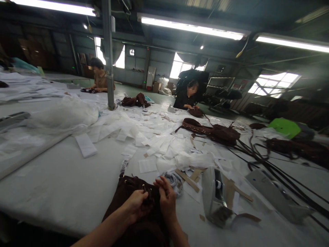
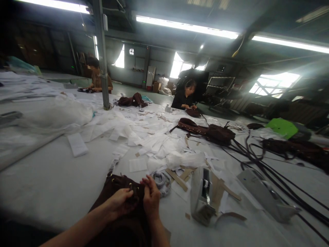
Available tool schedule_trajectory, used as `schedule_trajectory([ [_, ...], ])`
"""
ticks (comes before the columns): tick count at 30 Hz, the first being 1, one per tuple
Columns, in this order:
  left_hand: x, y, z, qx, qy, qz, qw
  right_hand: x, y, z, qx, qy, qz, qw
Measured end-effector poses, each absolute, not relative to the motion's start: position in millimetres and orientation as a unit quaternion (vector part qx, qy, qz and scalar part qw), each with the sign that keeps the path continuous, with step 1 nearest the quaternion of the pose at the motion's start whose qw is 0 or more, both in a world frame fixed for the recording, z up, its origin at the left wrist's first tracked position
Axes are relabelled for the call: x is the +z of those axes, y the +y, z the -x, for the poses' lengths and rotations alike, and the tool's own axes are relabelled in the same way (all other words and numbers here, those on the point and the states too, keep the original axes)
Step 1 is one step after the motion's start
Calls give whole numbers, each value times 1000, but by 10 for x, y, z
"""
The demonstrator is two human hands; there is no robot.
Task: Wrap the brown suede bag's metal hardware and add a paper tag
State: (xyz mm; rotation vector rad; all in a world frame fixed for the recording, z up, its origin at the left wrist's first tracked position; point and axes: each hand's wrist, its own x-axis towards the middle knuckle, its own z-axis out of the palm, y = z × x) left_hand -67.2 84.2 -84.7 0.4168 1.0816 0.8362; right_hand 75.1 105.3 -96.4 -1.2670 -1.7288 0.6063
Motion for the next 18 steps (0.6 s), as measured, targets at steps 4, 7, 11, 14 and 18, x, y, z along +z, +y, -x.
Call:
schedule_trajectory([
  [4,-1052,714,694,424,479,-215,739,-836,1344,-665,261,-717,533,364],
  [7,-1133,676,691,438,470,-226,733,-859,1445,-525,273,-757,519,288],
  [11,-1161,679,690,436,469,-231,733,-995,1454,-375,260,-754,552,242],
  [14,-1185,688,687,419,484,-248,727,-1069,1445,-334,248,-738,581,237],
  [18,-1243,689,665,385,519,-292,705,-1064,1437,-327,237,-735,585,248],
])
